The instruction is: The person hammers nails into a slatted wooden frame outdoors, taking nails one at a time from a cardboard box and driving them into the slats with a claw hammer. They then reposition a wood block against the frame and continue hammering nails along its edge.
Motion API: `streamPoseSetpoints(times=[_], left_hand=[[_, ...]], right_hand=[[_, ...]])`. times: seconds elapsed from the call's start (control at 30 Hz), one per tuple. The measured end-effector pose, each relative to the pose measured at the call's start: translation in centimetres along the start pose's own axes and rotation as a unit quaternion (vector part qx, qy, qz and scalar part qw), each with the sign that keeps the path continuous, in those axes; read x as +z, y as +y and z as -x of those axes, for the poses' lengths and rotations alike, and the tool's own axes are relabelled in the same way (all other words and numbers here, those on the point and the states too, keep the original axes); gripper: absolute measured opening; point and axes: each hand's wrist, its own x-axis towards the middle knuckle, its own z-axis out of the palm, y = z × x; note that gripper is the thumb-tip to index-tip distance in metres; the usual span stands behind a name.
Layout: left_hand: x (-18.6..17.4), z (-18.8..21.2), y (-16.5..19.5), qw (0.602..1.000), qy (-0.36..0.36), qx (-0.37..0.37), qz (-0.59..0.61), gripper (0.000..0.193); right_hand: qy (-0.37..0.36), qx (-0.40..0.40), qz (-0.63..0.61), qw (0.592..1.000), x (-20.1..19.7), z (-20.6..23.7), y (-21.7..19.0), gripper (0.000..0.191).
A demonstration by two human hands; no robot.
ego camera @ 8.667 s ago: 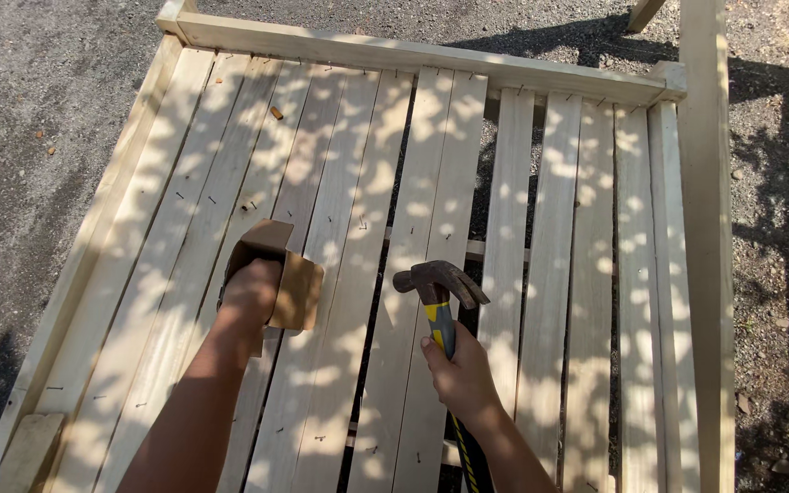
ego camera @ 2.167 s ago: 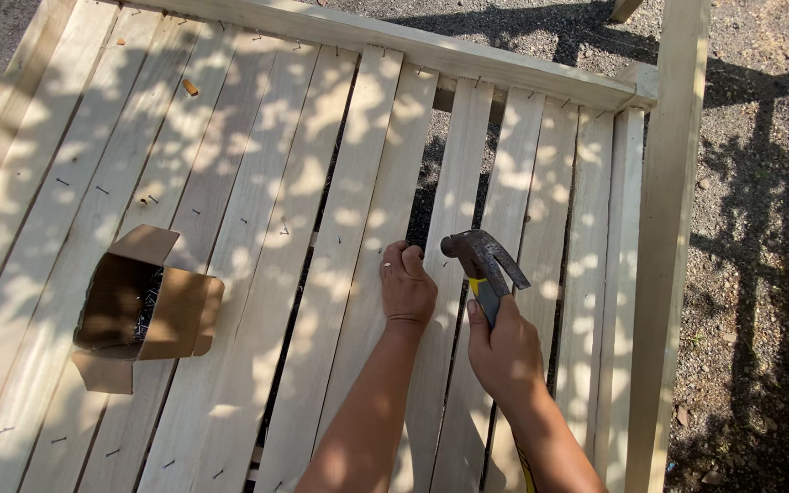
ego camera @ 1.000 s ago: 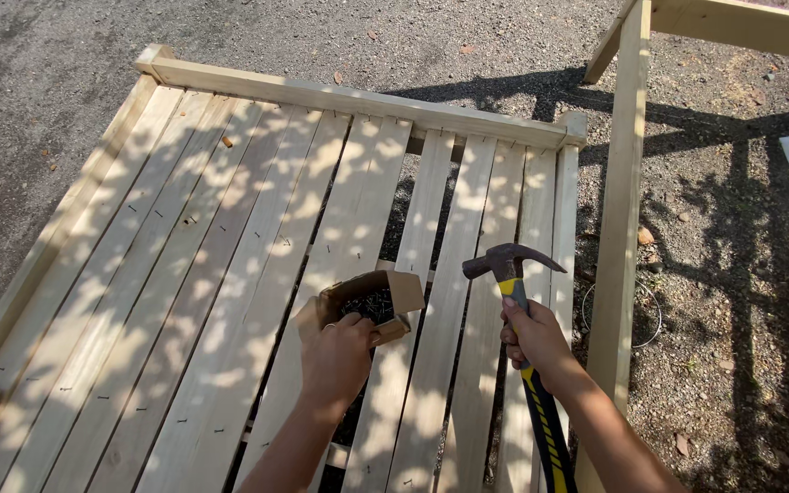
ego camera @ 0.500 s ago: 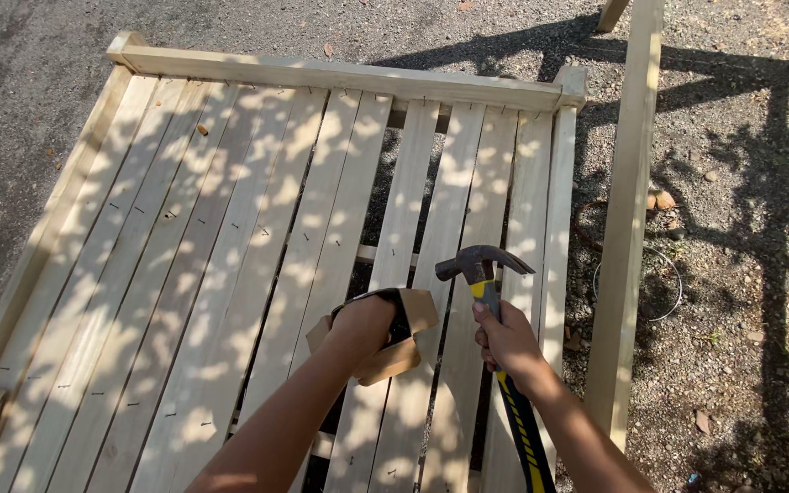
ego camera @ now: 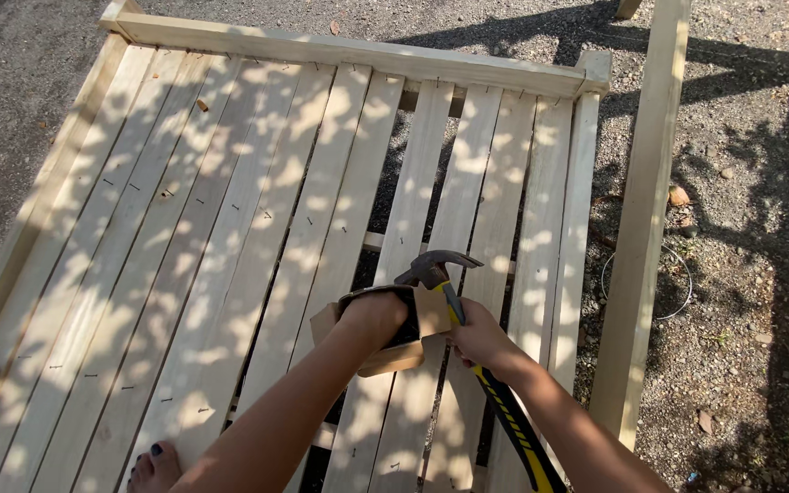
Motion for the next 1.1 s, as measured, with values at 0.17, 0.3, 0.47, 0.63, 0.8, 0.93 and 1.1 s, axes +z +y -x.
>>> streamPoseSetpoints(times=[0.17, 0.3, 0.47, 0.63, 0.8, 0.93, 1.1], left_hand=[[-5.2, 3.8, 1.3, 0.999, -0.017, -0.027, 0.034, 0.011], [-9.5, 8.1, 1.3, 0.984, -0.029, -0.036, 0.172, 0.014], [-12.1, 10.8, 0.8, 0.943, 0.012, -0.082, 0.323, 0.019], [-12.2, 9.4, -0.2, 0.835, 0.076, -0.139, 0.528, 0.019], [-9.2, 8.8, -2.6, 0.837, 0.342, -0.181, 0.387, 0.018], [-4.6, 9.6, -4.9, 0.688, 0.342, -0.216, 0.602, 0.019], [-0.4, 7.7, -1.1, 0.451, 0.216, -0.132, 0.856, 0.022]], right_hand=[[-0.012, 0.028, 0.017, 0.999, 0.1, 2.1, 0.3, 0.012], [-0.061, 0.035, 0.053, 0.996, -0.2, 3.8, 1.1, 0.012], [-0.059, 0.059, 0.077, 0.993, -0.6, 4.7, 2.6, 0.015], [0.025, 0.033, 0.024, 0.999, -2.0, 5.0, 2.9, 0.012], [0.069, -0.027, -0.068, 0.995, -2.9, 5.8, 2.2, 0.011], [0.086, -0.003, -0.097, 0.992, -2.3, 6.2, 2.2, 0.011], [0.081, 0.017, -0.114, 0.990, -2.1, 6.3, 3.0, 0.012]])
